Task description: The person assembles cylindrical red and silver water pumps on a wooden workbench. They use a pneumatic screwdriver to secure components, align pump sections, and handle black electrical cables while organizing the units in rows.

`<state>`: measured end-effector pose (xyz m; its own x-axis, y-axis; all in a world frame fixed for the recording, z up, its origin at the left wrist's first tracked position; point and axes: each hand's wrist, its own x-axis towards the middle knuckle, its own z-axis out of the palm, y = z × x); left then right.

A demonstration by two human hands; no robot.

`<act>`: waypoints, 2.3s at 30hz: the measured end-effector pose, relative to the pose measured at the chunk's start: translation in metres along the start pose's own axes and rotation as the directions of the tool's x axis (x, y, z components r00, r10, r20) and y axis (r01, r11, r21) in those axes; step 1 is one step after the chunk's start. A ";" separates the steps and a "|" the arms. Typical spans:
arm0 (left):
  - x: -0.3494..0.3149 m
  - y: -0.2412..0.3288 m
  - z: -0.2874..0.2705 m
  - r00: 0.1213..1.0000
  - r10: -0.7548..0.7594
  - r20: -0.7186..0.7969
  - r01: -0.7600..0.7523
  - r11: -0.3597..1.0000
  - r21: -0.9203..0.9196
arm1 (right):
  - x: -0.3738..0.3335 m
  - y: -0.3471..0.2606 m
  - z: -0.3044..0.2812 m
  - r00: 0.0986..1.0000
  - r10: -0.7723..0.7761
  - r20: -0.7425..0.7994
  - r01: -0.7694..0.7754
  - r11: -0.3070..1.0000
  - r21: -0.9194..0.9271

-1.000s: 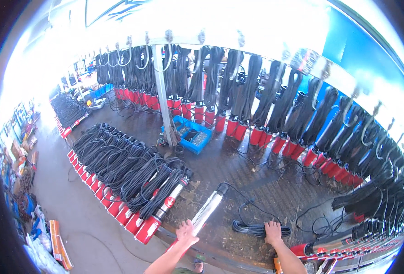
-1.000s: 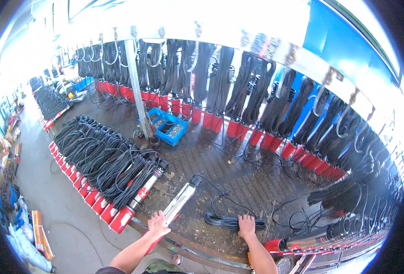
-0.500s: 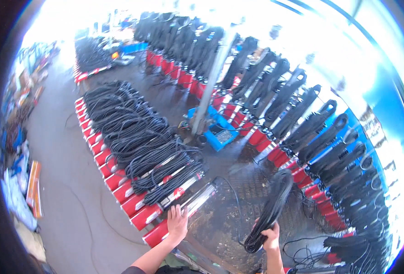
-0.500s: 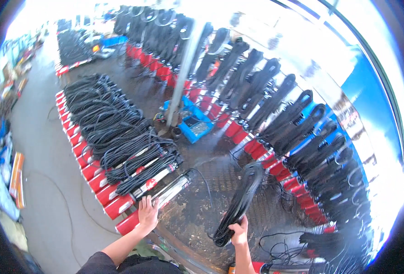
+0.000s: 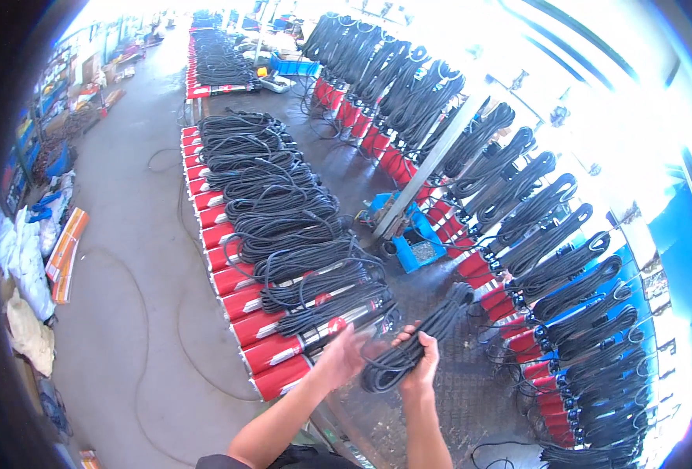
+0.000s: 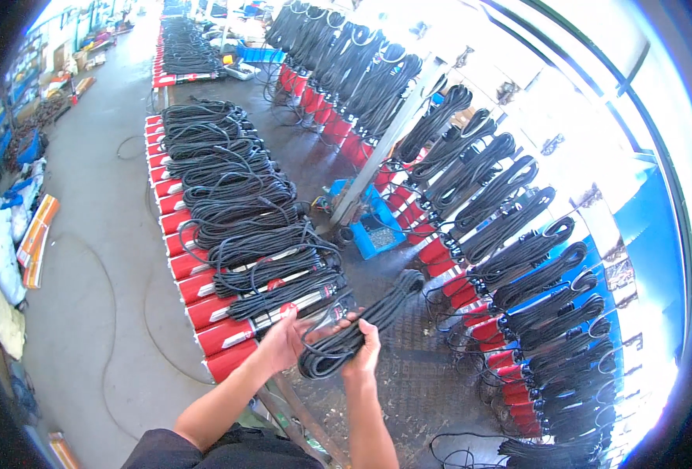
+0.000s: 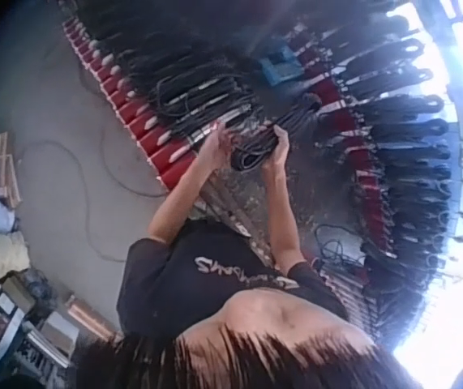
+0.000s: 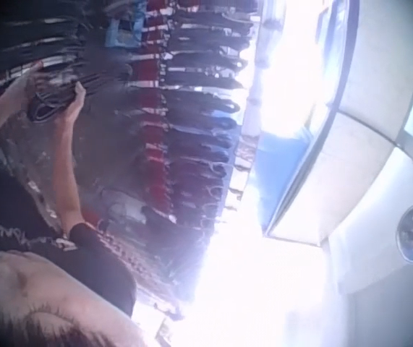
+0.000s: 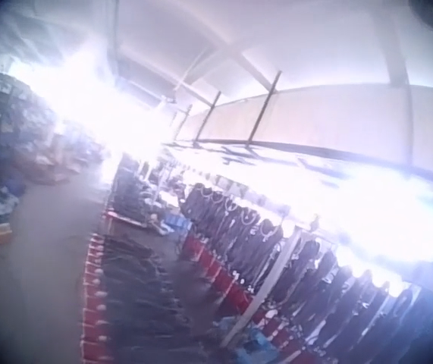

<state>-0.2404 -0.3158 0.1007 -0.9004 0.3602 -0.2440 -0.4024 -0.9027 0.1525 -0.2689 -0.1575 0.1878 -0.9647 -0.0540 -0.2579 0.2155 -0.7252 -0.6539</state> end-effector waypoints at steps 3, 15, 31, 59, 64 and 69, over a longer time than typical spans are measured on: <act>-0.015 0.048 0.010 0.930 0.358 -0.081 -0.281 0.836 0.472 | 0.029 0.061 -0.049 0.992 0.124 0.033 -0.121 0.990 -0.074; -0.140 -0.002 -0.183 -0.076 0.937 -0.342 0.315 0.348 0.883 | 0.033 0.143 -0.081 0.969 -0.248 0.025 -0.062 -0.339 -0.939; -0.132 0.021 -0.175 0.696 0.209 -0.687 0.053 0.939 0.339 | 0.032 0.173 -0.067 0.949 0.308 -0.063 -0.255 0.640 -0.725; -0.069 -0.134 0.085 0.742 0.356 0.568 -0.505 -0.261 0.823 | -0.358 0.002 -0.403 0.688 -0.676 -0.263 -0.665 -0.443 -0.601; -0.109 -0.321 0.254 0.445 -0.093 0.891 -0.891 0.059 0.451 | -0.358 0.005 -0.429 0.690 -0.710 -0.145 -0.660 -0.533 -0.530; -0.144 -0.484 0.333 0.111 -0.217 0.970 -0.962 0.220 0.159 | -0.375 -0.004 -0.434 0.787 -0.615 -0.060 -0.491 -0.563 -0.665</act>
<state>0.0291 0.1476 0.3810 -0.1734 0.4640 0.8687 0.7519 -0.5073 0.4210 0.1574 0.1635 -0.0217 -0.8821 0.4445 0.1561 0.4530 0.8912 0.0218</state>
